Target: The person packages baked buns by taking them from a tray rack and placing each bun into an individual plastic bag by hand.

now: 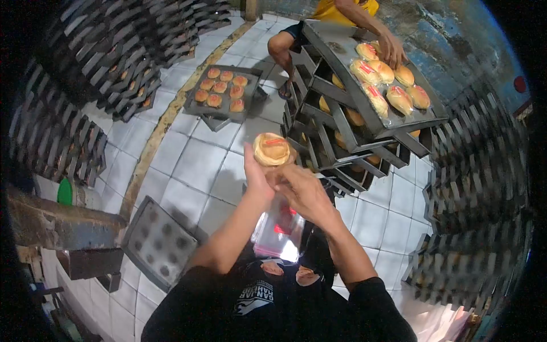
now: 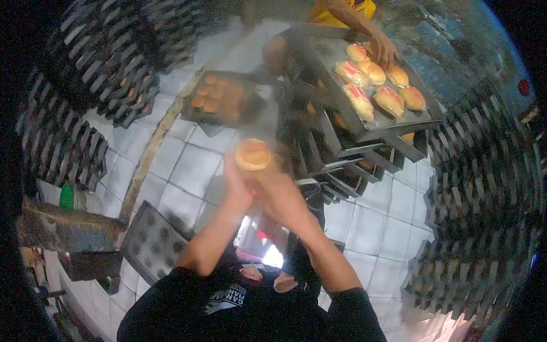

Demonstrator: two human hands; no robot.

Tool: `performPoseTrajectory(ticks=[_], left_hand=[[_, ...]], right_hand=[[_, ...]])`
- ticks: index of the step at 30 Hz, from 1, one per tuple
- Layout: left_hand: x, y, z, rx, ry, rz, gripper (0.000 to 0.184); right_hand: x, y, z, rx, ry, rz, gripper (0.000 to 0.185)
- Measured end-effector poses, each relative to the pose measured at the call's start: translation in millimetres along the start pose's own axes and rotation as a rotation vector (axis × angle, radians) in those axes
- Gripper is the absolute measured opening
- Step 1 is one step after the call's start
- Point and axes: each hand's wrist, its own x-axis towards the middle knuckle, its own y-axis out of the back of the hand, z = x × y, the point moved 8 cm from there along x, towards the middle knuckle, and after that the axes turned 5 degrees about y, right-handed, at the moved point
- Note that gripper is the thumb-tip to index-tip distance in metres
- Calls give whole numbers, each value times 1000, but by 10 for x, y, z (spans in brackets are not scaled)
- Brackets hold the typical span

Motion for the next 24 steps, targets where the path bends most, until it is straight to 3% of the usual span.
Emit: performPoseTrajectory(ticks=[2, 3, 5, 6, 8, 10, 11, 12, 14, 15, 17, 19, 20, 21, 22, 23, 24], left_hand=[[55, 24, -44, -53, 92, -69, 65], [172, 198, -77, -30, 128, 1, 64], [-18, 68, 359, 710, -365, -31, 64], [16, 203, 387, 540, -269, -43, 63], [69, 482, 435, 178, -92, -25, 62], [-175, 488, 419, 41, 54, 137, 60], [-454, 213, 284, -7, 110, 37, 49], [-545, 219, 114, -5, 183, -2, 51], [-594, 360, 13, 55, 336, -1, 51], [-570, 535, 103, 244, 216, 39, 55], [-368, 692, 331, 614, -65, 77, 62], [-477, 379, 337, 776, -77, 17, 60], [-520, 220, 337, 861, -91, -9, 59], [-561, 112, 460, 1001, -330, 97, 44], [-530, 154, 492, 1011, -377, 117, 39], [-449, 252, 497, 1020, -419, 136, 35], [-430, 200, 534, 1028, -456, 155, 31]], right_hand=[[-123, -245, 106, 161, 1, 26, 12], [-169, -344, 179, 293, -102, 0, 7], [-439, -592, -374, 1048, -32, -414, 7], [-587, -590, -681, 1424, 5, -623, 7], [-622, -452, -495, 1088, -115, -472, 9], [-571, -302, 105, 675, -490, 22, 17], [-464, -48, 101, 232, -268, 230, 18], [-406, 144, -71, -208, -30, 427, 18], [-421, -12, -254, -115, 146, 318, 22], [-408, -28, -291, -189, 161, 284, 19], [-397, -60, 240, -52, -141, 300, 20], [-409, -67, 633, 40, -383, 353, 26], [-355, -55, 659, 32, -379, 325, 25], [-324, -26, 647, 24, -378, 300, 25], [-307, -9, 627, 16, -386, 281, 25], [-235, 49, 377, -95, -130, 329, 30], [-186, 110, 259, -110, -90, 363, 31]])
